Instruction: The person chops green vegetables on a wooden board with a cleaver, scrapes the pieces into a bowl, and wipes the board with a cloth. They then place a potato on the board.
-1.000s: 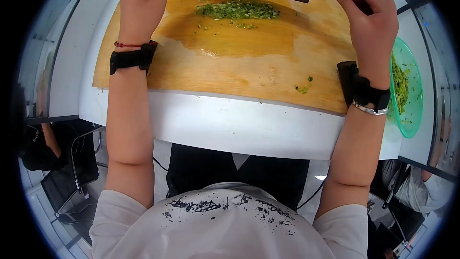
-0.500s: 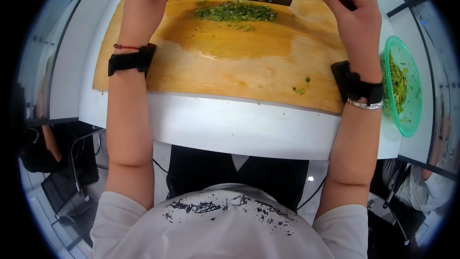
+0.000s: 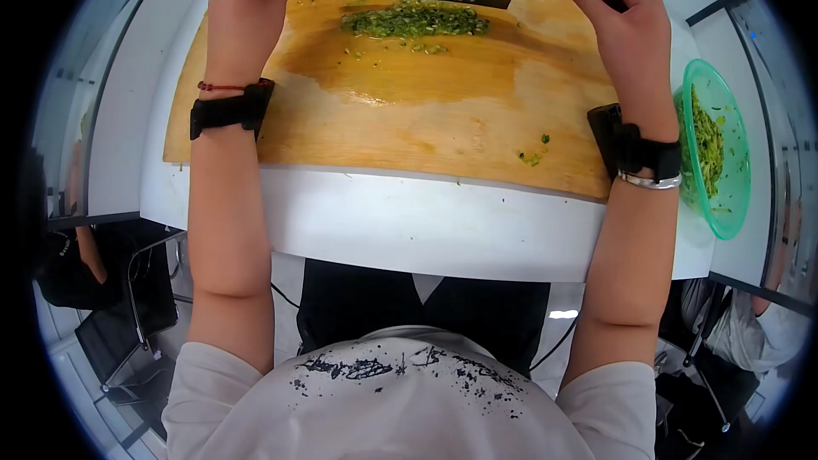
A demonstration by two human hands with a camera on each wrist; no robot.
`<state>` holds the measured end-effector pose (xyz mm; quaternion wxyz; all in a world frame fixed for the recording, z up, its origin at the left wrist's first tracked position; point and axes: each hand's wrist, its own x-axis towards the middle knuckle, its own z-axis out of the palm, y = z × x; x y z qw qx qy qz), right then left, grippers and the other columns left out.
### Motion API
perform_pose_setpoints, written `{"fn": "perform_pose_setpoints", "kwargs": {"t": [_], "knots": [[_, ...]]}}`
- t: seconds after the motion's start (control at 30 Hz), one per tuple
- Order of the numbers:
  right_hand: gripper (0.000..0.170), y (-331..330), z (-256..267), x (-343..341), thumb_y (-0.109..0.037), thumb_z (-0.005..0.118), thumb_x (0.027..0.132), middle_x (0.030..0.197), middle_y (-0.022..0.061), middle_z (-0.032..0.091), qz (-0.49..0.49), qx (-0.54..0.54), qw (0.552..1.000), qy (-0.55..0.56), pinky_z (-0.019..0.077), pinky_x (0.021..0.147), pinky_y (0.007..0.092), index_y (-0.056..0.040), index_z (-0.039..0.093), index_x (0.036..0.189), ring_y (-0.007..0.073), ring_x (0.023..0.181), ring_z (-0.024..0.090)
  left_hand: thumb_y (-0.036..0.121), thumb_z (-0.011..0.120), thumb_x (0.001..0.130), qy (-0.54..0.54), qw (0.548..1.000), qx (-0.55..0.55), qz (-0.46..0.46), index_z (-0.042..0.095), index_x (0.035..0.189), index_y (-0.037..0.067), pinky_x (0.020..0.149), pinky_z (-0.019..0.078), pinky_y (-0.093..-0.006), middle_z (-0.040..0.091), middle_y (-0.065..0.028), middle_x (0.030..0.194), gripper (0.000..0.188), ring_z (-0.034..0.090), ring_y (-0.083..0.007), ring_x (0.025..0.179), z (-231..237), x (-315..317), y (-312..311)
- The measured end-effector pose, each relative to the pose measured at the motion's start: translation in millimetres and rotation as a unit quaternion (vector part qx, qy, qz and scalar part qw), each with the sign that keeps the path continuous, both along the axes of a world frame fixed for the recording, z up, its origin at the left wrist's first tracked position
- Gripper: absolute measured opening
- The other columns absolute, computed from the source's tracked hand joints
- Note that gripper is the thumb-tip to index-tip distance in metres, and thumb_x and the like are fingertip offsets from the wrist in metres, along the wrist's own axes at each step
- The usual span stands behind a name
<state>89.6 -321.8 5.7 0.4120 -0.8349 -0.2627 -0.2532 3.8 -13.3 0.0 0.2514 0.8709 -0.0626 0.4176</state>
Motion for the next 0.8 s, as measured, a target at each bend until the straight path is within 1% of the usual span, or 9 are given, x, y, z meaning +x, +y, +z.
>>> {"fn": "perform_pose_setpoints", "kwargs": {"t": [0.1,0.3,0.4,0.5,0.6,0.7,0.8], "knots": [[0.032,1,3,-1,-0.03,0.075,0.081,0.072,0.0047,0.067,0.001,-0.034,0.999,0.017,0.0436,0.065,0.0242,-0.0007,0.071,0.095,0.011,0.067,0.057,-0.002,0.063,0.08,0.036,0.999,0.023,-0.008,0.066,0.089,0.0,0.069,0.0499,-0.0335,0.066,-0.0168,0.081,0.01,0.064,-0.0303,0.075,4,-4,0],[0.034,-1,1,2,-0.03,0.074,0.081,0.073,0.006,0.067,0.006,-0.059,0.998,0.011,0.0444,0.065,0.0252,0.0003,0.07,0.096,0.0116,0.068,0.058,-0.001,0.063,0.081,0.052,0.998,0.025,-0.019,0.065,0.089,-0.001,0.067,0.0493,-0.0334,0.066,-0.0168,0.08,0.008,0.063,-0.0302,0.074,5,-5,-2],[0.031,-4,1,4,-0.027,0.074,0.083,0.091,0.0047,0.063,0.006,-0.063,0.993,0.101,0.0443,0.078,0.0257,-0.0043,0.069,0.104,0.0127,0.085,0.056,-0.001,0.063,0.081,0.078,0.997,0.01,-0.009,0.065,0.089,-0.001,0.066,0.0503,-0.0325,0.066,-0.0167,0.079,0.008,0.064,-0.0286,0.073,6,-6,-4],[0.03,-2,4,1,-0.027,0.073,0.084,0.093,0.0055,0.064,-0.011,-0.08,0.992,0.095,0.0455,0.079,0.0263,-0.0057,0.069,0.105,0.0137,0.086,0.058,0.0,0.064,0.083,0.07,0.997,0.004,-0.025,0.065,0.091,-0.002,0.065,0.0519,-0.0311,0.066,-0.0163,0.081,0.008,0.065,-0.0267,0.073,2,-2,-2],[0.029,1,7,-4,-0.027,0.073,0.084,0.095,0.0064,0.065,-0.057,-0.16,0.985,-0.023,0.0465,0.081,0.026,-0.0072,0.07,0.104,0.015,0.088,0.06,0.013,0.065,0.088,0.07,0.995,0.068,-0.003,0.068,0.098,0.003,0.067,0.0506,-0.0277,0.069,-0.009,0.083,0.014,0.067,-0.0196,0.074,-9,6,18],[0.028,2,5,-9,-0.028,0.073,0.084,0.096,0.0068,0.066,-0.034,-0.117,0.989,-0.088,0.0467,0.082,0.0255,-0.0081,0.07,0.104,0.016,0.089,0.061,0.015,0.065,0.089,0.127,0.992,0.025,0.009,0.067,0.102,0.002,0.072,0.0522,-0.0286,0.07,-0.0118,0.087,0.018,0.07,-0.0218,0.081,-9,7,20],[0.031,0,4,-5,-0.028,0.072,0.085,0.098,0.0061,0.066,-0.032,-0.13,0.991,-0.01,0.0467,0.083,0.0253,-0.0058,0.069,0.105,0.0145,0.092,0.061,0.015,0.065,0.089,0.128,0.991,0.038,0.017,0.067,0.102,0.002,0.07,0.0521,-0.0285,0.07,-0.0118,0.086,0.019,0.069,-0.0217,0.079,-8,6,17]]}}
